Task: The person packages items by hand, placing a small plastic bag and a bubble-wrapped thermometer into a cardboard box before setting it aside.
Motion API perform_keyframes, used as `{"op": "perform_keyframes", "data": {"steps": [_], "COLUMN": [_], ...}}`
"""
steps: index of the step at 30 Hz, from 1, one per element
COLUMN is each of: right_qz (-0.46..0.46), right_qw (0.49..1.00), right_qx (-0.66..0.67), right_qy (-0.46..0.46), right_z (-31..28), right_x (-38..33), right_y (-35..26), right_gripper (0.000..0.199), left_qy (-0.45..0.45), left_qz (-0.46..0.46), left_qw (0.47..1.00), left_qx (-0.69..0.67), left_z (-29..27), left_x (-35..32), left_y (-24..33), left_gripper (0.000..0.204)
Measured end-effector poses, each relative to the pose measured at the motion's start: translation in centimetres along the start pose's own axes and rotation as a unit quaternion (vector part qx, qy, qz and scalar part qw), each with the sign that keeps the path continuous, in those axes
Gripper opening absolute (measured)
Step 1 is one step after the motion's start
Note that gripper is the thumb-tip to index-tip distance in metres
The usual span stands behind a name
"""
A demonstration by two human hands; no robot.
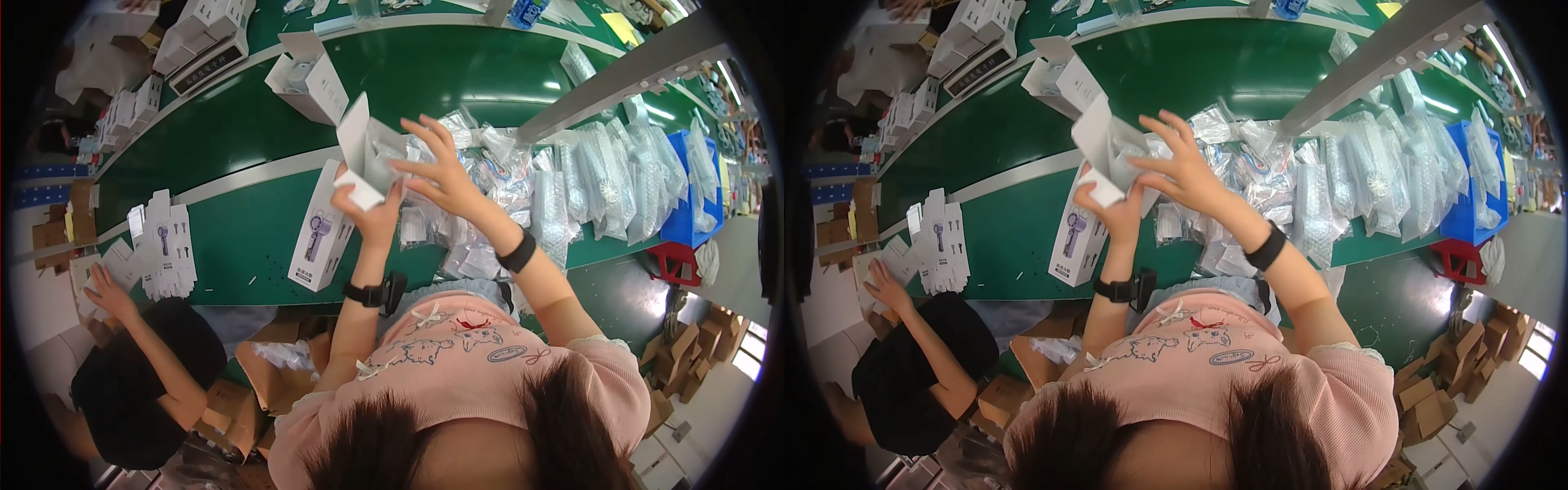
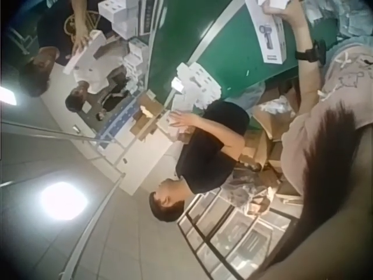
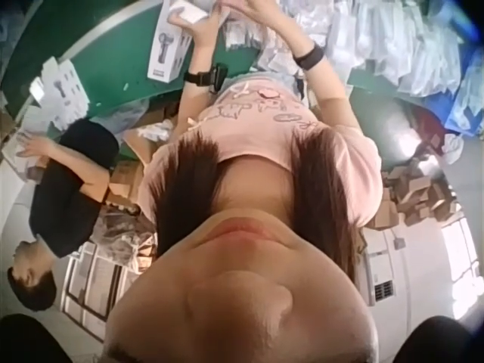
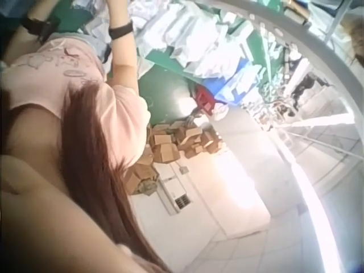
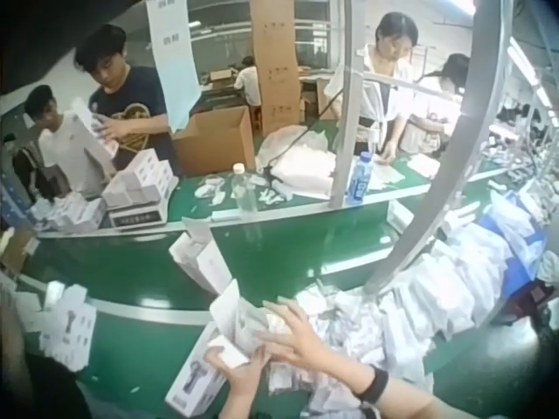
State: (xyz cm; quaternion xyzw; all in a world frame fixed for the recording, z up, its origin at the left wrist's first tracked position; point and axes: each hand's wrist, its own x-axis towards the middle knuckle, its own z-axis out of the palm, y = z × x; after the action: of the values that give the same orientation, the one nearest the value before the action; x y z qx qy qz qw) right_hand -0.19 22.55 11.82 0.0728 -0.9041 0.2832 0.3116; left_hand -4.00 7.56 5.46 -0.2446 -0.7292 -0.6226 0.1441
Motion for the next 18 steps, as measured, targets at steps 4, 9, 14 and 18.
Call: {"op": "perform_keyframes", "data": {"steps": [4,9,14,18], "right_qz": [0.230,0.231,0.253,0.262], "right_qw": [0.955,0.924,0.919,0.960], "right_qx": [0.154,-0.280,-0.166,-0.044], "right_qy": [0.107,-0.121,-0.252,-0.092], "right_z": [1.0,5.1,2.8,-1.1], "right_x": [-1.9,-3.9,-3.7,-1.9], "right_y": [5.7,13.3,13.6,8.9], "right_gripper": [0.042,0.041,0.035,0.028], "left_qy": [-0.009,-0.068,-0.127,-0.139], "left_qz": [-0.006,0.000,-0.081,-0.125], "left_qw": [0.999,0.998,0.971,0.964], "left_qx": [-0.040,0.012,0.185,0.189], "left_z": [-2.4,-4.3,-6.1,-6.7], "left_x": [-0.5,1.4,3.5,4.2], "left_y": [-0.6,1.8,5.1,5.2], "left_gripper": [0.070,0.058,0.034,0.018]}}
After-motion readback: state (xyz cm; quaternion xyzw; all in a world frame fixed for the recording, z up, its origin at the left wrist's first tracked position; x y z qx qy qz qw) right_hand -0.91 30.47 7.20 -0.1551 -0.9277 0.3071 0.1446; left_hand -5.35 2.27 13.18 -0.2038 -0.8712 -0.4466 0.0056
